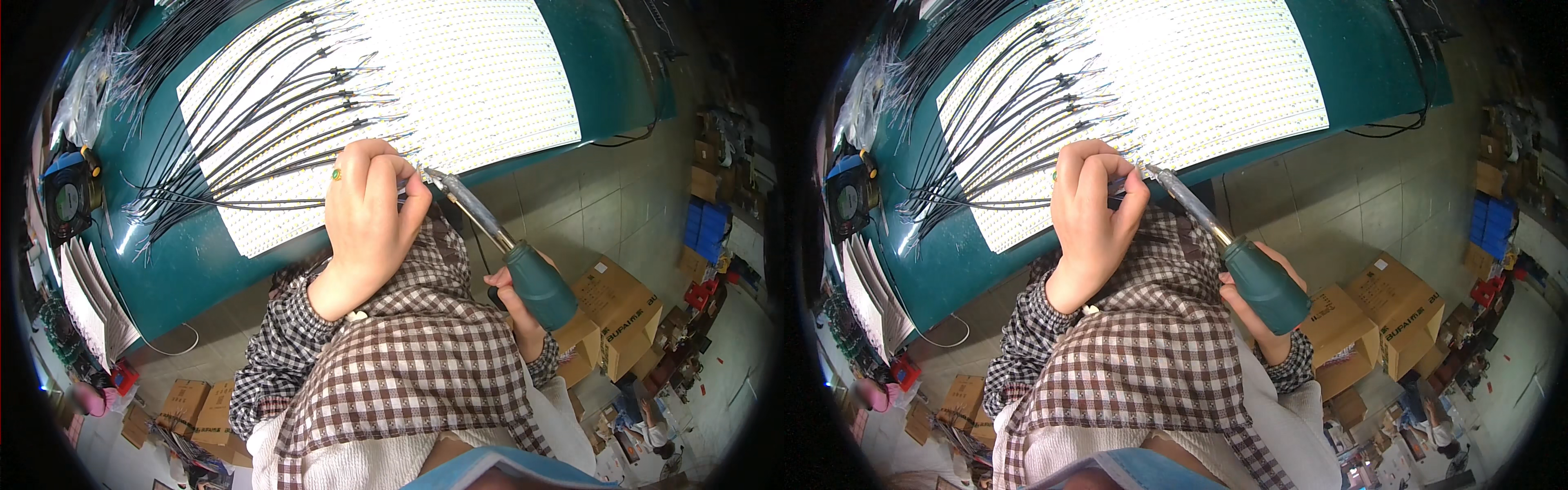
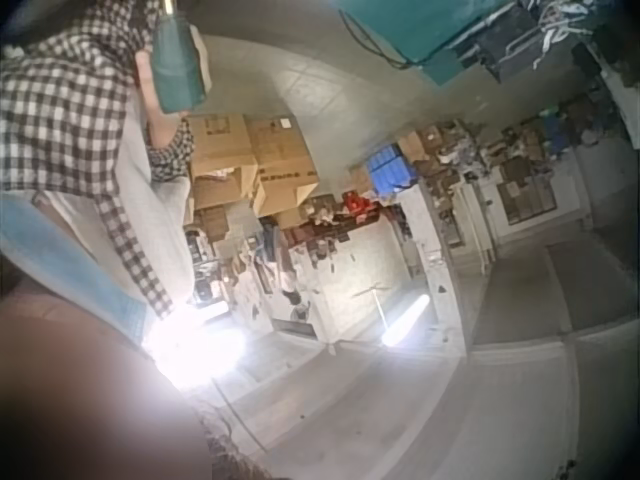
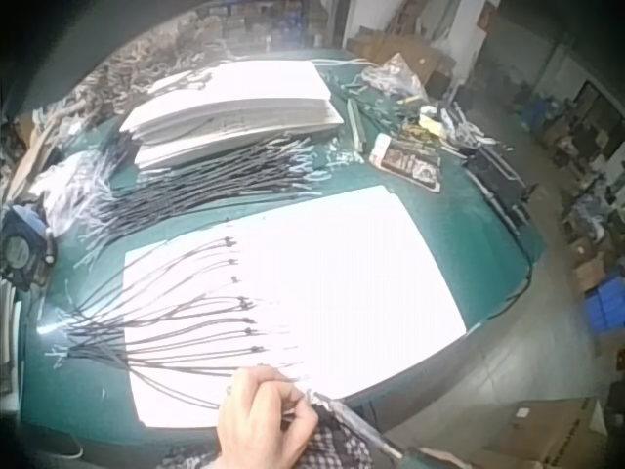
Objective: The person solders multiple wire bundles onto an LED array panel with a soldering iron and solder wire.
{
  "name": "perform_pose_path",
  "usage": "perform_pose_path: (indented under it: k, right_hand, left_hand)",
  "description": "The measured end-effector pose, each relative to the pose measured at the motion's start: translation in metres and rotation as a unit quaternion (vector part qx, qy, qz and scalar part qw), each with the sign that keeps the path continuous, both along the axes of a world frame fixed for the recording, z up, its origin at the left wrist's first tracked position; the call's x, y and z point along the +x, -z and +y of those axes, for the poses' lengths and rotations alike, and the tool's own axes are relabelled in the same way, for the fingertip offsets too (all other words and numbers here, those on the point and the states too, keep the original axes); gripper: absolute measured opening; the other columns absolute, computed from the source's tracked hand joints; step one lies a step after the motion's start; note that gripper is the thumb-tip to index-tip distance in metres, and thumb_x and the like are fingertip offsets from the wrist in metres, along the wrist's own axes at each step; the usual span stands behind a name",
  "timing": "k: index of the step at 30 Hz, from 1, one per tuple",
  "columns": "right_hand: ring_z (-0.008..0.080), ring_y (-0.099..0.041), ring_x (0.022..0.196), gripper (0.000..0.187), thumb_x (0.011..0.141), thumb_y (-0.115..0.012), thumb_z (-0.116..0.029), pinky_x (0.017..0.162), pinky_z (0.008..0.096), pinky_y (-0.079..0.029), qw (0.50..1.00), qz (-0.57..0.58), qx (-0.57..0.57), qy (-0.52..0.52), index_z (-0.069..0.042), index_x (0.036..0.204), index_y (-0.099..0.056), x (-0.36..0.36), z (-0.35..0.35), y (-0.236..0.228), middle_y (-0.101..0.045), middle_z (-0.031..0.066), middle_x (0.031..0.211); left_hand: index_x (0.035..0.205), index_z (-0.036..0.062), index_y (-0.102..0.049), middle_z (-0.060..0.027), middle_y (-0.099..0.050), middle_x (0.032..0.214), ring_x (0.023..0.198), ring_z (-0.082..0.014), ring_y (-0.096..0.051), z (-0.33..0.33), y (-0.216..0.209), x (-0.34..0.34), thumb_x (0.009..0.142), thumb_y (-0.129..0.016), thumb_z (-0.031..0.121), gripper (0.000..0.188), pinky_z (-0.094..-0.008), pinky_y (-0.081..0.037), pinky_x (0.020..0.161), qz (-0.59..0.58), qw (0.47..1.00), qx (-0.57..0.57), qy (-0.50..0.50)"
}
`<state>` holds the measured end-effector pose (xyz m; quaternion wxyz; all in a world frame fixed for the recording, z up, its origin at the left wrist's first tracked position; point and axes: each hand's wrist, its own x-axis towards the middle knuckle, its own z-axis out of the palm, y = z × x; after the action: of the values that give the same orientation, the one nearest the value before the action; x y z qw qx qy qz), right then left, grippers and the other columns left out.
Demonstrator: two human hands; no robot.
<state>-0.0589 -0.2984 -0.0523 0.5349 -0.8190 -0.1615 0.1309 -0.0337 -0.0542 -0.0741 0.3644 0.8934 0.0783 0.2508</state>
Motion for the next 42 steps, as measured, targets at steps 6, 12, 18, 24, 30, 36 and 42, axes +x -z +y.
perform_pose_path:
  k: [6, 12, 18, 24, 30, 36, 42]
  right_hand:
    - [0.0187, -0.066, 0.080, 0.053, 0.075, -0.073, 0.001, 0.077, 0.0342, -0.057, 0.982, 0.081, 0.151, 0.075, 0.010, 0.121, -0.049, -0.0054, 0.0064, 0.0014, -0.066, 0.0114, 0.086]
    - [0.0189, -0.066, 0.080, 0.053, 0.076, -0.073, 0.000, 0.077, 0.0354, -0.057, 0.983, 0.079, 0.150, 0.068, 0.010, 0.122, -0.048, -0.0051, 0.0071, 0.0000, -0.066, 0.0115, 0.087]
    - [0.0188, -0.067, 0.080, 0.053, 0.076, -0.073, 0.000, 0.078, 0.0347, -0.057, 0.983, 0.084, 0.149, 0.072, 0.010, 0.122, -0.048, -0.0052, 0.0080, -0.0012, -0.066, 0.0113, 0.087]
    - [0.0191, -0.067, 0.080, 0.053, 0.076, -0.073, 0.000, 0.078, 0.0338, -0.056, 0.982, 0.085, 0.152, 0.075, 0.010, 0.122, -0.048, -0.0063, 0.0064, 0.0008, -0.066, 0.0110, 0.087]
    - [0.0189, -0.067, 0.080, 0.053, 0.076, -0.073, -0.001, 0.078, 0.0339, -0.056, 0.980, 0.089, 0.161, 0.080, 0.010, 0.122, -0.048, -0.0060, 0.0079, 0.0005, -0.066, 0.0111, 0.087]
    - [0.0190, -0.067, 0.081, 0.054, 0.076, -0.073, 0.000, 0.078, 0.0341, -0.056, 0.980, 0.088, 0.162, 0.071, 0.010, 0.123, -0.047, -0.0045, 0.0080, 0.0001, -0.066, 0.0113, 0.087]
    - [0.0205, -0.067, 0.081, 0.054, 0.076, -0.072, 0.001, 0.078, 0.0339, -0.056, 0.989, 0.064, 0.125, 0.044, 0.011, 0.123, -0.047, -0.0027, 0.0023, 0.0023, -0.067, 0.0130, 0.091]
  left_hand:
    - [0.080, 0.0014, -0.054, -0.0112, -0.054, 0.088, 0.068, -0.0214, -0.056, 0.0022, -0.0030, 0.0009, 0.070, -0.068, -0.003, 0.017, -0.0300, -0.047, 0.056, -0.002, 1.000, 0.011, 0.003]
    - [0.080, 0.0033, -0.053, -0.0100, -0.053, 0.087, 0.070, -0.0232, -0.055, 0.0008, 0.0007, 0.0016, 0.067, -0.068, -0.002, 0.020, -0.0323, -0.045, 0.055, -0.007, 1.000, 0.000, -0.001]
    - [0.079, 0.0053, -0.053, -0.0086, -0.053, 0.086, 0.072, -0.0252, -0.054, -0.0001, 0.0017, 0.0009, 0.063, -0.068, -0.002, 0.024, -0.0348, -0.043, 0.053, -0.010, 1.000, -0.007, -0.007]
    - [0.080, 0.0020, -0.054, -0.0106, -0.054, 0.088, 0.069, -0.0210, -0.055, 0.0007, -0.0029, 0.0003, 0.071, -0.068, -0.002, 0.017, -0.0306, -0.047, 0.057, 0.003, 1.000, 0.002, 0.001]
    - [0.079, 0.0045, -0.052, -0.0091, -0.052, 0.086, 0.071, -0.0255, -0.054, 0.0009, 0.0012, 0.0022, 0.063, -0.068, -0.002, 0.023, -0.0350, -0.043, 0.053, -0.017, 1.000, 0.005, -0.004]
    - [0.079, 0.0048, -0.053, -0.0090, -0.052, 0.086, 0.071, -0.0254, -0.054, 0.0006, 0.0016, 0.0024, 0.063, -0.068, -0.002, 0.023, -0.0348, -0.043, 0.053, -0.015, 1.000, 0.002, -0.005]
    - [0.081, 0.0044, -0.054, -0.0091, -0.053, 0.089, 0.071, -0.0239, -0.056, 0.0032, -0.0009, -0.0006, 0.068, -0.069, -0.002, 0.021, -0.0334, -0.045, 0.055, 0.002, 0.999, -0.050, 0.003]
